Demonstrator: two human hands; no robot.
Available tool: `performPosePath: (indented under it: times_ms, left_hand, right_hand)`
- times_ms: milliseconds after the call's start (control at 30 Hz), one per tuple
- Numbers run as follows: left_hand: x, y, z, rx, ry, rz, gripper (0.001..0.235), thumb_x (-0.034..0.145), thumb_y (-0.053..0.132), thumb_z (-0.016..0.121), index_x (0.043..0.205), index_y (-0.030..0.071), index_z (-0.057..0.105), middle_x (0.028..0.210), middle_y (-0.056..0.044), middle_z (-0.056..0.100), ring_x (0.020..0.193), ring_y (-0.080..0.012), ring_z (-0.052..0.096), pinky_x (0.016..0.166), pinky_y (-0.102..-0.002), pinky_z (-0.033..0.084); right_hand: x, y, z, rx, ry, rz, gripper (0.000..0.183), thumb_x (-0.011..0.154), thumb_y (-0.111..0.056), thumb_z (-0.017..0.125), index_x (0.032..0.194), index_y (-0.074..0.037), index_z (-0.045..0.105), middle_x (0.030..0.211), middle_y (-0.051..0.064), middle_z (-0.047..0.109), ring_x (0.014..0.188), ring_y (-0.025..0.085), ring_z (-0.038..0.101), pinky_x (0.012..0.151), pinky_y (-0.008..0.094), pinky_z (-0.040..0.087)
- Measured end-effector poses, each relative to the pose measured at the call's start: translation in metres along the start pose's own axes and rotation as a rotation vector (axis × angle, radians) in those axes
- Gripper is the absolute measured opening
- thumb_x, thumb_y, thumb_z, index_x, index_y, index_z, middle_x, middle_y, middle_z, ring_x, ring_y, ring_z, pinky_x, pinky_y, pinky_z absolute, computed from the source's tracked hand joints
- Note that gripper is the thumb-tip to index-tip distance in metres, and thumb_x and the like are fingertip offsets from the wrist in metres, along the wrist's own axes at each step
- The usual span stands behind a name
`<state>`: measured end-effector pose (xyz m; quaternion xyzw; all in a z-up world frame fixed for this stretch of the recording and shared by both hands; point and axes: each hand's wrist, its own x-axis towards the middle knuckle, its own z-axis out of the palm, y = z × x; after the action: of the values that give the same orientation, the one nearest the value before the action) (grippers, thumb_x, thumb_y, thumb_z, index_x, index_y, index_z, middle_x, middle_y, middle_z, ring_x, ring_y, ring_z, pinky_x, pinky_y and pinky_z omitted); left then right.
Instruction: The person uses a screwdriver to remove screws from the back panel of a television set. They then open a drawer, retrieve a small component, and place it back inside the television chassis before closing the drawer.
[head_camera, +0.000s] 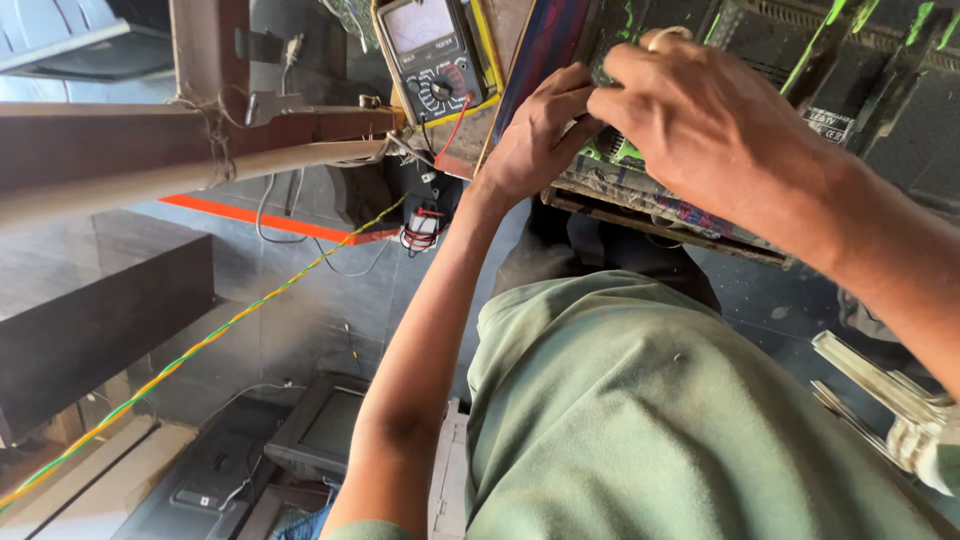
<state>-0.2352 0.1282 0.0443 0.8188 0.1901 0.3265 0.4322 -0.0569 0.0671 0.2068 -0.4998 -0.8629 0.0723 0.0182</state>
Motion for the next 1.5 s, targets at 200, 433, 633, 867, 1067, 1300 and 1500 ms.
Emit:
performPosePath:
  times_ms: [200, 433, 633, 867, 1067, 1300, 1500]
  left_hand:
    - [0.007, -0.007, -0.008, 0.059, -0.009, 0.15, 0.024, 0.088, 0.01, 0.079, 0.105, 0.001, 0.066, 0.111, -0.016, 0.063, 0.104, -0.0378, 0.06, 0.092, -0.045, 0.051]
    - [0.012, -0.016, -0.008, 0.183, 0.001, 0.067, 0.032, 0.079, 0.014, 0.086, 0.098, -0.002, 0.065, 0.102, -0.016, 0.063, 0.1, -0.0391, 0.063, 0.087, -0.046, 0.054]
    - [0.009, -0.016, -0.009, -0.11, -0.117, 0.081, 0.025, 0.088, 0.002, 0.077, 0.112, 0.001, 0.069, 0.121, -0.016, 0.07, 0.113, -0.0344, 0.07, 0.093, -0.04, 0.059]
    - [0.023, -0.018, -0.004, 0.053, 0.029, 0.083, 0.039, 0.074, 0.014, 0.092, 0.102, -0.002, 0.069, 0.108, -0.017, 0.07, 0.095, -0.035, 0.071, 0.081, -0.04, 0.059]
    - [0.021, -0.009, -0.009, -0.087, -0.064, -0.001, 0.022, 0.086, 0.006, 0.083, 0.104, 0.0, 0.071, 0.109, -0.012, 0.073, 0.087, -0.0253, 0.074, 0.074, -0.035, 0.06]
    - [0.034, -0.006, -0.01, -0.056, 0.013, 0.082, 0.037, 0.075, 0.009, 0.09, 0.102, -0.003, 0.068, 0.102, -0.015, 0.07, 0.09, -0.0322, 0.071, 0.078, -0.039, 0.059]
    - [0.022, -0.018, 0.0, -0.016, 0.07, 0.096, 0.036, 0.076, 0.003, 0.087, 0.106, 0.003, 0.067, 0.107, -0.011, 0.071, 0.096, -0.0297, 0.072, 0.083, -0.036, 0.06]
  right_hand:
    - [0.0, -0.004, -0.001, -0.167, -0.057, -0.074, 0.021, 0.084, 0.001, 0.067, 0.104, -0.001, 0.072, 0.099, 0.013, 0.067, 0.092, 0.023, 0.068, 0.083, 0.032, 0.061]
    - [0.0, -0.016, -0.004, -0.009, -0.06, 0.145, 0.011, 0.102, -0.01, 0.066, 0.099, 0.0, 0.07, 0.093, 0.017, 0.066, 0.085, 0.028, 0.07, 0.07, 0.039, 0.059]
    - [-0.002, -0.02, -0.006, 0.04, 0.29, -0.102, 0.002, 0.085, 0.002, 0.066, 0.084, 0.0, 0.066, 0.094, 0.016, 0.066, 0.084, 0.03, 0.071, 0.073, 0.038, 0.062]
    - [-0.003, -0.02, 0.006, -0.048, -0.005, 0.101, 0.008, 0.092, -0.005, 0.069, 0.096, 0.002, 0.069, 0.096, 0.017, 0.066, 0.082, 0.027, 0.071, 0.067, 0.035, 0.061]
    - [-0.003, -0.015, 0.0, -0.017, 0.089, 0.07, 0.027, 0.094, -0.016, 0.073, 0.11, 0.006, 0.072, 0.1, 0.019, 0.067, 0.079, 0.028, 0.069, 0.062, 0.034, 0.06]
    - [-0.002, -0.016, 0.005, -0.07, 0.169, 0.017, 0.012, 0.091, -0.004, 0.07, 0.102, 0.0, 0.071, 0.101, 0.013, 0.068, 0.084, 0.026, 0.07, 0.077, 0.036, 0.062]
    - [-0.003, -0.018, 0.013, 0.035, 0.149, 0.045, 0.009, 0.096, 0.003, 0.064, 0.101, 0.004, 0.071, 0.1, 0.016, 0.069, 0.084, 0.029, 0.072, 0.071, 0.039, 0.061]
